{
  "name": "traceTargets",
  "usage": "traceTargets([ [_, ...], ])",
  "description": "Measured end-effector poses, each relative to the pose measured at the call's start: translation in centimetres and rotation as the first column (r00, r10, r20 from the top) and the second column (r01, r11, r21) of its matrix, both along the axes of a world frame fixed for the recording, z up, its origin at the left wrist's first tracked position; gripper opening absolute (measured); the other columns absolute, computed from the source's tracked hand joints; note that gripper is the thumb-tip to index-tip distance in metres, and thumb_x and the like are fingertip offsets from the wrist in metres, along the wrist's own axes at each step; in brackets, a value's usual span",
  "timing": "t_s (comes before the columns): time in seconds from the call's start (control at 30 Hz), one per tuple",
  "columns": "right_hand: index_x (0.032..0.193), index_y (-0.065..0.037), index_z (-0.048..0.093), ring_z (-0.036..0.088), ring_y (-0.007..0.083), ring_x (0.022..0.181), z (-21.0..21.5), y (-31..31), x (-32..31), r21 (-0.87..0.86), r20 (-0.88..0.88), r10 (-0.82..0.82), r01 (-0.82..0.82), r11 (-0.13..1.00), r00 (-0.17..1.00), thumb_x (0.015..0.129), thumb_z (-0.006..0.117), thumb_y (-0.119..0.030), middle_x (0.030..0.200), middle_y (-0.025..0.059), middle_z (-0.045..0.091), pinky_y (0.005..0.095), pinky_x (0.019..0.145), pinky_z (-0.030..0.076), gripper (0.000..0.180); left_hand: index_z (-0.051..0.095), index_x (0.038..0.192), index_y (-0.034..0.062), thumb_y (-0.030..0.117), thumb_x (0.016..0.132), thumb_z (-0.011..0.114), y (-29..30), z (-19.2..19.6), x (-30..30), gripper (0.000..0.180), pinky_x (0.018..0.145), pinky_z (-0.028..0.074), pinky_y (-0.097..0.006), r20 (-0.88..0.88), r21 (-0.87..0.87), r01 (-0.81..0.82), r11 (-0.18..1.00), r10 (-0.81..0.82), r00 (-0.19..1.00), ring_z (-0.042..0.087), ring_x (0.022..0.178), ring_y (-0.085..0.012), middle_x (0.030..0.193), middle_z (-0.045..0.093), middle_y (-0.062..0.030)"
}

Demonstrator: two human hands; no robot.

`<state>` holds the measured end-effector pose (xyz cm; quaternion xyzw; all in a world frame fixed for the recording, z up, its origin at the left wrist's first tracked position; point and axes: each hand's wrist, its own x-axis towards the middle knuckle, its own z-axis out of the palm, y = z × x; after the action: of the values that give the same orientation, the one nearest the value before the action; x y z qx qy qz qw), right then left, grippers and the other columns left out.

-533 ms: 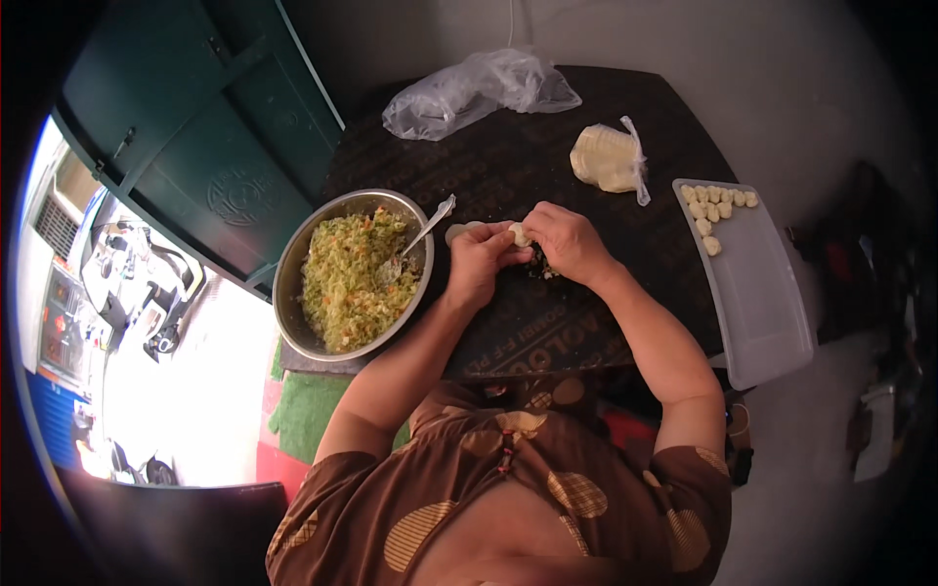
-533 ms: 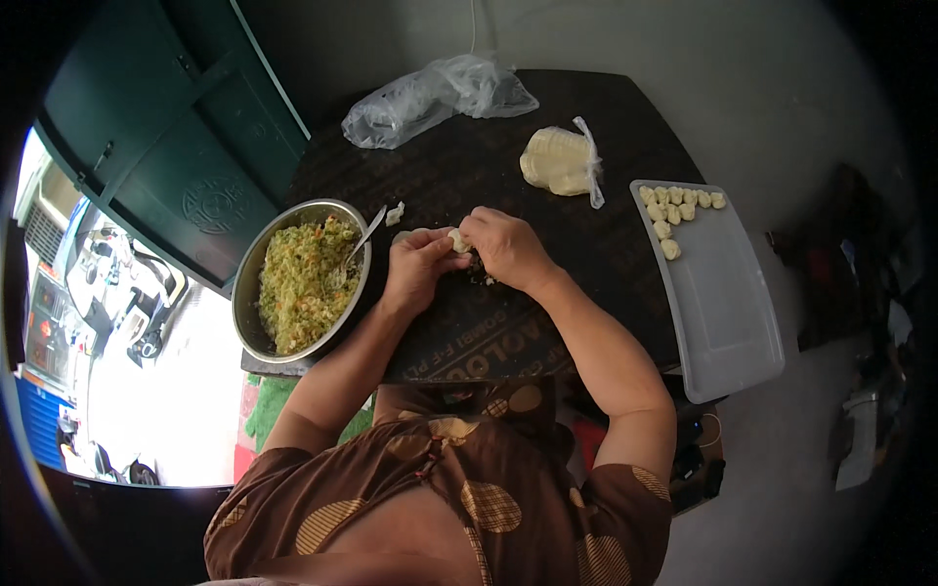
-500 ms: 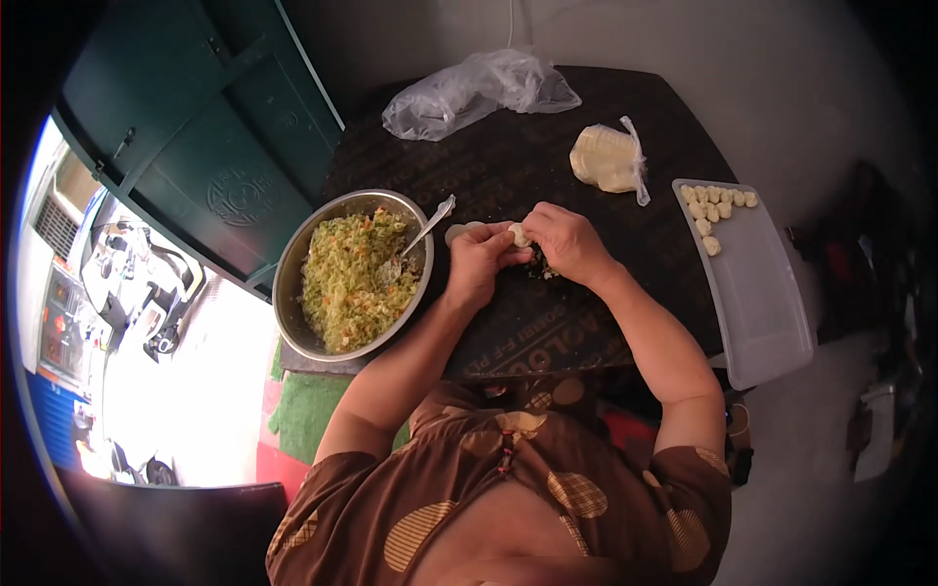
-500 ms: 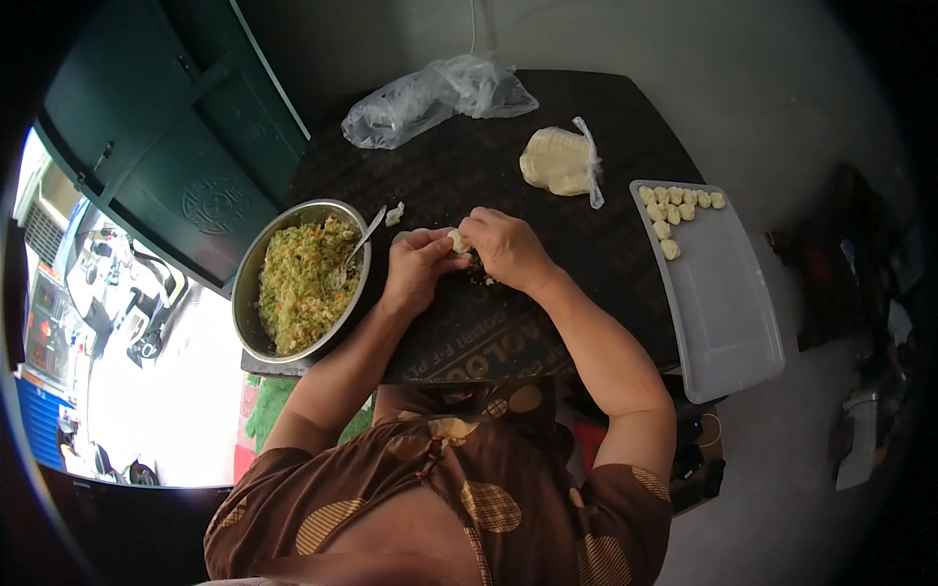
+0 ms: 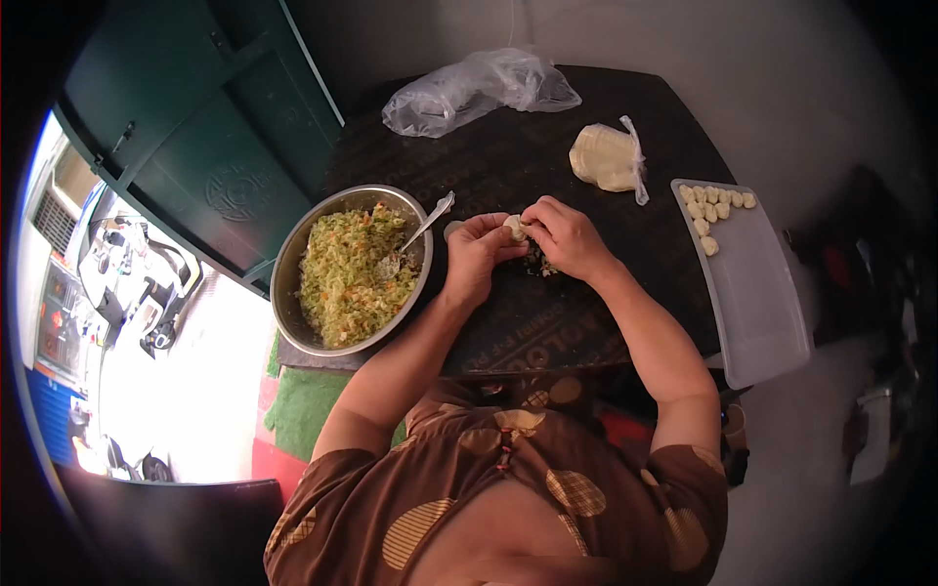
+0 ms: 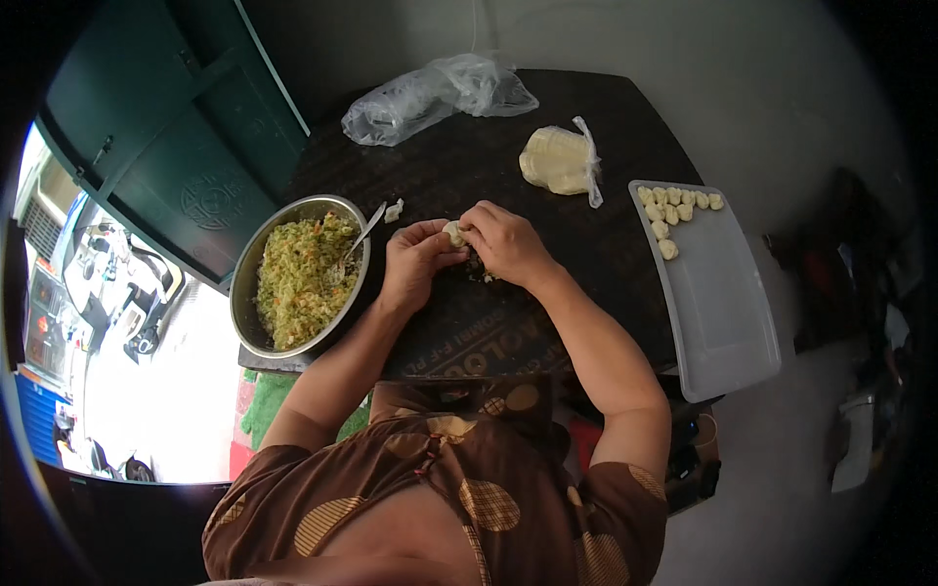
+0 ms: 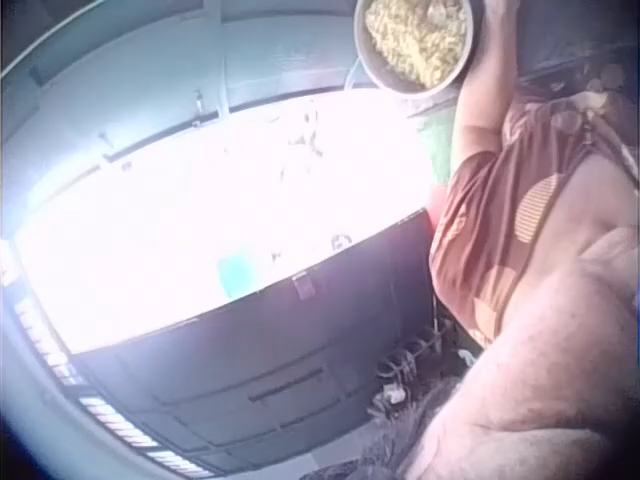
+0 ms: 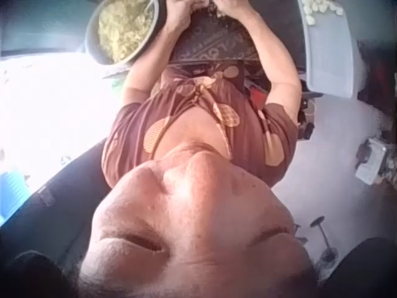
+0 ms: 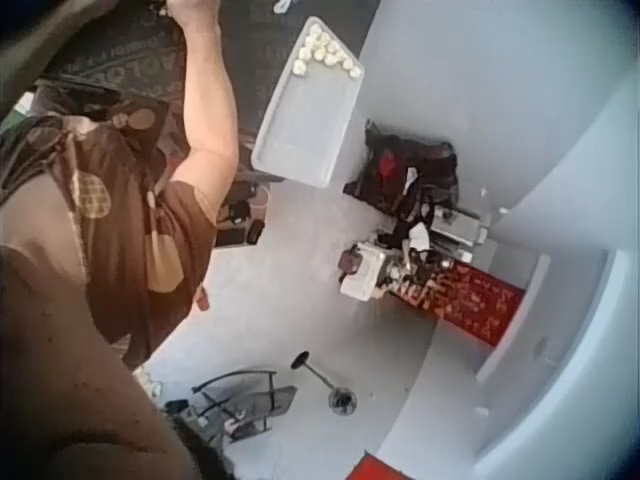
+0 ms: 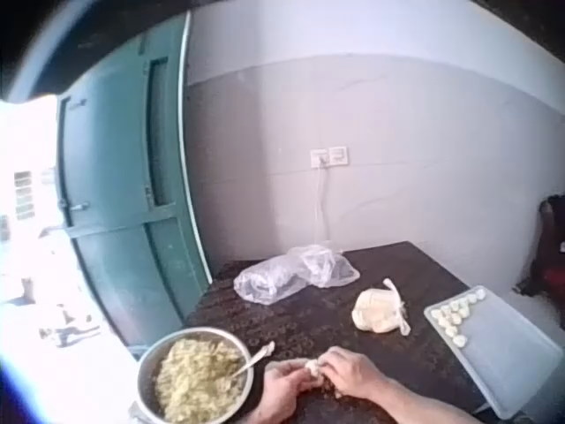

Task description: Filling and sealing individual dumpling wrappers with a vegetable mixture.

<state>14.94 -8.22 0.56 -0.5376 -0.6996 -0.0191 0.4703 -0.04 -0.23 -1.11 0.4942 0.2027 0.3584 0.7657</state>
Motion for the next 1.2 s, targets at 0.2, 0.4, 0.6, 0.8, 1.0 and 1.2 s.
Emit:
traceTargets([
  [0.2,0.085,-0.003,0.053,0.057,0.0324,0.075,-0.2,0.1,0.0,0.038,0.075,0.015,-0.018,0.999,0.997,0.08,0.058,0.001,0.08,0.0119,0.054,0.0387,0.062,0.046,0.008,0.057,0.103,-0.0102,0.005,0.09,0.052,-0.1,-0.3,-0.1,0.02,0.067,0.058,-0.028,-0.064,0.033,0.02,0.999,-0.018,0.998,0.067,0.07,-0.0198,0.09,0.065,-0.0146],
  [0.4,0.083,-0.003,0.053,0.057,0.0328,0.076,-0.1,0.0,0.2,0.05,0.186,0.03,-0.04,0.998,0.982,0.079,0.057,0.001,0.079,0.0117,0.053,0.0395,0.062,0.047,0.007,0.058,0.103,-0.0095,0.005,0.091,0.05,-0.1,0.0,-0.4,0.021,0.066,0.058,-0.029,-0.118,-0.048,0.031,0.998,-0.036,0.992,0.067,0.07,-0.0199,0.089,0.065,-0.0147],
  [0.6,0.084,-0.003,0.053,0.058,0.0338,0.075,-0.7,0.2,0.6,-0.004,0.05,0.028,-0.028,1.0,0.998,0.082,0.056,-0.003,0.081,0.0119,0.056,0.0397,0.063,0.048,0.004,0.059,0.104,-0.0083,0.006,0.089,0.056,-0.1,0.5,-0.3,0.021,0.067,0.058,-0.029,-0.058,-0.075,0.151,0.986,-0.155,0.986,0.065,0.072,-0.0168,0.089,0.065,-0.012],
  [0.8,0.085,-0.004,0.054,0.059,0.0348,0.076,-0.7,0.1,0.7,-0.032,-0.003,0.014,-0.014,0.999,1.0,0.084,0.056,-0.006,0.083,0.0122,0.058,0.0405,0.064,0.048,0.004,0.06,0.103,-0.0075,0.007,0.088,0.058,-0.3,0.1,-0.2,0.021,0.063,0.057,-0.027,-0.117,0.064,0.189,0.98,-0.18,0.977,0.063,0.069,-0.0139,0.085,0.064,-0.0097],
  [1.0,0.086,-0.003,0.053,0.059,0.0345,0.075,-1.0,0.2,0.4,-0.027,0.033,0.0,0.001,1.0,0.999,0.084,0.056,-0.005,0.083,0.0129,0.058,0.0404,0.063,0.048,0.004,0.06,0.103,-0.0072,0.007,0.089,0.056,-0.3,0.1,-0.1,0.02,0.06,0.057,-0.028,-0.149,0.06,0.173,0.983,-0.163,0.975,0.062,0.069,-0.0136,0.085,0.063,-0.0091],
  [1.2,0.086,-0.003,0.053,0.059,0.0336,0.075,-1.1,0.3,0.6,-0.007,0.02,-0.003,0.003,1.0,1.0,0.084,0.056,-0.003,0.083,0.013,0.057,0.0392,0.062,0.047,0.004,0.059,0.106,-0.0069,0.006,0.089,0.056,-0.5,0.4,0.0,0.021,0.072,0.057,-0.029,-0.151,-0.003,0.132,0.991,-0.131,0.98,0.064,0.082,-0.0172,0.095,0.063,-0.0115],
])
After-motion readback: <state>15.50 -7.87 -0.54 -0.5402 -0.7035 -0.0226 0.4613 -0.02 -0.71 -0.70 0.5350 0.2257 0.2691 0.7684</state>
